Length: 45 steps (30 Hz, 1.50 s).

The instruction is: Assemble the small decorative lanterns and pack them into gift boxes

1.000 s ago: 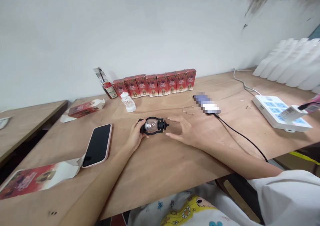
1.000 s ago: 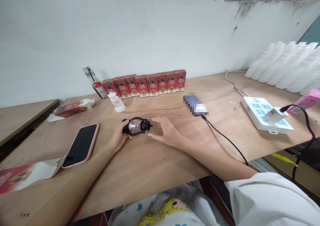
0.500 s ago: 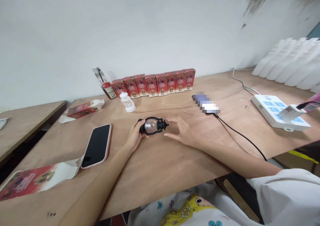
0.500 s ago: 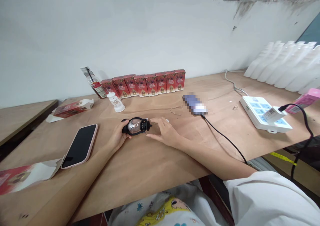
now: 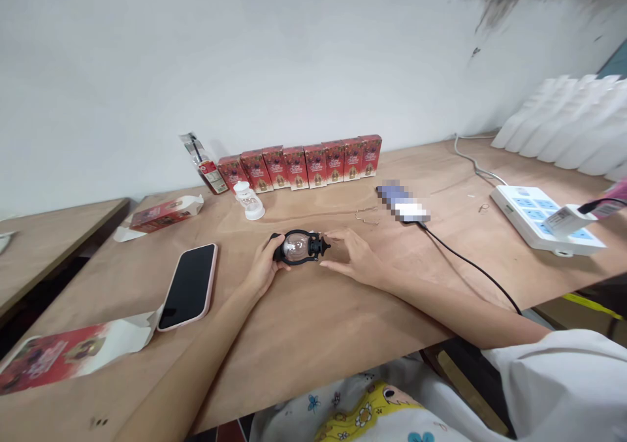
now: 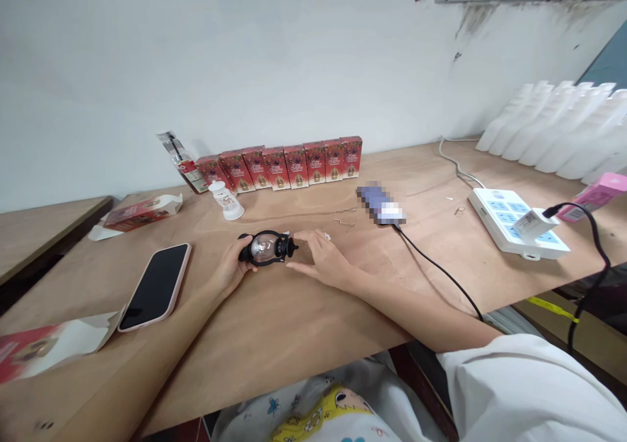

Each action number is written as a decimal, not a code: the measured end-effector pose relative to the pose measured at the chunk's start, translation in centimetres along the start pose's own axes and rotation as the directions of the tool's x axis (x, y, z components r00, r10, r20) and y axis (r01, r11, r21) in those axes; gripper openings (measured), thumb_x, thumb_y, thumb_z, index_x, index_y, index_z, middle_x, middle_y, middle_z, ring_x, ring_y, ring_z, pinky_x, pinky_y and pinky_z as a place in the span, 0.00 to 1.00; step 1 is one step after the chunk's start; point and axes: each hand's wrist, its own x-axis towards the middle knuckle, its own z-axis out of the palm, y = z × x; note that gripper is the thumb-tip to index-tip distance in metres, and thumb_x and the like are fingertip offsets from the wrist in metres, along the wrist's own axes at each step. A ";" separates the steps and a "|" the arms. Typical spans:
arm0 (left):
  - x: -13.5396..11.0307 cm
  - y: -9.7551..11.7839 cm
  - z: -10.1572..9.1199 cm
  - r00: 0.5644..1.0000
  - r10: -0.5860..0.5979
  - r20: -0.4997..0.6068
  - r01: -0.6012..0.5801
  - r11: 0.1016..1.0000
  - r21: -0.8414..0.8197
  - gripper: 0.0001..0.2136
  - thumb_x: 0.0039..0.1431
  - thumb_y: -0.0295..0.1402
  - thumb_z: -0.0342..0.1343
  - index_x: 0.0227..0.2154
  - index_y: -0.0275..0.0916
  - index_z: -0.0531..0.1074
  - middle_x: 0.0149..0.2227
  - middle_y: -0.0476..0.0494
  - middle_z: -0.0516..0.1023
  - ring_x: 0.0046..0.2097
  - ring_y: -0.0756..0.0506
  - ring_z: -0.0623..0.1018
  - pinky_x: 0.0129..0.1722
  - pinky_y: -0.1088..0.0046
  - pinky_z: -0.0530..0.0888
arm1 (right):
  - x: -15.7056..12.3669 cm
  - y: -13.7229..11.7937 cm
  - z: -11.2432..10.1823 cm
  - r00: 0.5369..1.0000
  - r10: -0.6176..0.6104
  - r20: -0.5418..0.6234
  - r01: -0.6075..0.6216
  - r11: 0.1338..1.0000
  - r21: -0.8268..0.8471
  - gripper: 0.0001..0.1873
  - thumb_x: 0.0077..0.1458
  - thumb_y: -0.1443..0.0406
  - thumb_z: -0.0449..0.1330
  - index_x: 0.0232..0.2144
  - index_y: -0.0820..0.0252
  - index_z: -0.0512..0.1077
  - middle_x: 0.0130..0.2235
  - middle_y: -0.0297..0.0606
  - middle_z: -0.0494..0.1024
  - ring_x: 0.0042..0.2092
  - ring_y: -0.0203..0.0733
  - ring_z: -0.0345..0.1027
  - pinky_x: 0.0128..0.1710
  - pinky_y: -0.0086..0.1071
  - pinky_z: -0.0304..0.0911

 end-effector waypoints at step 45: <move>-0.2 -0.4 0.0 0.995 0.019 0.102 -0.025 0.998 0.052 0.14 0.47 0.37 0.59 0.34 0.34 0.71 0.25 0.49 0.73 0.21 0.52 0.72 0.10 0.80 0.68 | 0.7 -0.4 -1.0 0.966 0.251 0.065 -0.259 0.940 0.220 0.10 0.61 0.62 0.54 0.40 0.55 0.75 0.40 0.35 0.81 0.42 0.39 0.76 0.44 0.35 0.70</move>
